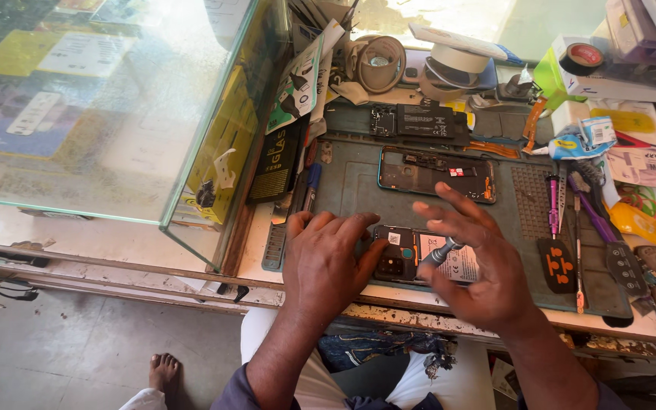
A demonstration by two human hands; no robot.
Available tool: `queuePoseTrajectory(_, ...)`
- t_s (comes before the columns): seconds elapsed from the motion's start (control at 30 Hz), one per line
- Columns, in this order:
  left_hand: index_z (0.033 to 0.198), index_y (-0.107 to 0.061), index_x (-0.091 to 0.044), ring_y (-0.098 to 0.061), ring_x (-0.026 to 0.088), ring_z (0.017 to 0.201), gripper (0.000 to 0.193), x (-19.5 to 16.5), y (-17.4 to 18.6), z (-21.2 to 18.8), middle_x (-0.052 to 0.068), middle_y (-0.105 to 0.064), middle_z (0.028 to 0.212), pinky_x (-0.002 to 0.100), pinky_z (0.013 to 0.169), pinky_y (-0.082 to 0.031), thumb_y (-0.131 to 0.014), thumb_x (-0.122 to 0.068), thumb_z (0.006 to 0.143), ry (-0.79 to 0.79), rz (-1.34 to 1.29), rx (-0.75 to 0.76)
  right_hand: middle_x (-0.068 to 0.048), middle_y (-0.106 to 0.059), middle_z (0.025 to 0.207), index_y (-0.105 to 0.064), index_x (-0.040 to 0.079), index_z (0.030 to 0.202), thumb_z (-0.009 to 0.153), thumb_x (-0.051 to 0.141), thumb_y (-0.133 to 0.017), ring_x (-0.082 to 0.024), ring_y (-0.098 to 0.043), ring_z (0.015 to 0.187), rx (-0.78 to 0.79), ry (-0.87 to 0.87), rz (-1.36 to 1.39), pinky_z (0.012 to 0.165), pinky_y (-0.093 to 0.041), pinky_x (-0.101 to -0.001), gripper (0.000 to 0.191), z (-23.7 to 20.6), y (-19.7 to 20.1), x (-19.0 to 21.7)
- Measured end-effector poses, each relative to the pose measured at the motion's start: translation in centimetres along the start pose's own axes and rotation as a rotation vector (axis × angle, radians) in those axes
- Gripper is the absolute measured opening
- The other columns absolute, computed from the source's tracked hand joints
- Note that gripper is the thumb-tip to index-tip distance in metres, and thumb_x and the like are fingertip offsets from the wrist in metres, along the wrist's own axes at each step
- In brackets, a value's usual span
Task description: The person uses a screwdriver to remove screws from the back of a disassembled smartphone. They then use a metal spudger to pry and lift a component near the battery area. The person continues to unscrew and adjust internal parts of the phone on a cluttered workbench.
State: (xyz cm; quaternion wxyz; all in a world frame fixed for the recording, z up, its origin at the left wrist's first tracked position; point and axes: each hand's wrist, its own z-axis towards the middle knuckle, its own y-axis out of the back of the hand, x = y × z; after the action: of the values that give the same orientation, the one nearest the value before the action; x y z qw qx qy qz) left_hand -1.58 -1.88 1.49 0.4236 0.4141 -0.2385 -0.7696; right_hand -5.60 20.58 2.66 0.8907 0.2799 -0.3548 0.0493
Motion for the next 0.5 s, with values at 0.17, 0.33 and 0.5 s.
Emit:
queuePoseTrajectory(0.17,0.112,-0.074,-0.017,-0.066,0.020,0.083,0.029,-0.08,0.12,0.09,-0.001,-0.074,0.082,0.046,0.093,-0.040,-0.079,-0.031,0.088,0.012,-0.014,0.005,-0.018,-0.061,0.147,-0.052,0.011,0.139,0.084,-0.001,-0.055,-0.035,-0.034,0.160,0.010,0.014,0.031,0.131,-0.028,-0.0513,0.056,0.00,0.00,-0.03)
queuePoseTrajectory(0.33,0.112,-0.073,-0.017,-0.066,0.020,0.083,0.029,-0.03,0.13,0.14,-0.002,-0.074,0.080,0.046,0.092,-0.040,-0.079,-0.031,0.088,0.010,-0.009,0.012,-0.016,-0.064,0.147,-0.057,0.012,0.134,0.085,-0.005,-0.055,-0.036,-0.036,0.161,0.003,0.024,-0.038,0.131,-0.030,-0.0499,0.051,-0.16,0.22,-0.07)
queuePoseTrajectory(0.5,0.112,-0.073,-0.017,-0.066,0.020,0.083,0.030,0.04,-0.02,0.07,-0.002,-0.074,0.081,0.046,0.092,-0.040,-0.079,-0.032,0.088,0.006,-0.004,0.009,-0.014,-0.062,0.145,-0.056,0.012,0.131,0.080,-0.002,-0.064,-0.035,-0.038,0.157,0.020,0.082,-0.134,0.128,-0.031,-0.0497,0.053,-0.10,0.36,0.31)
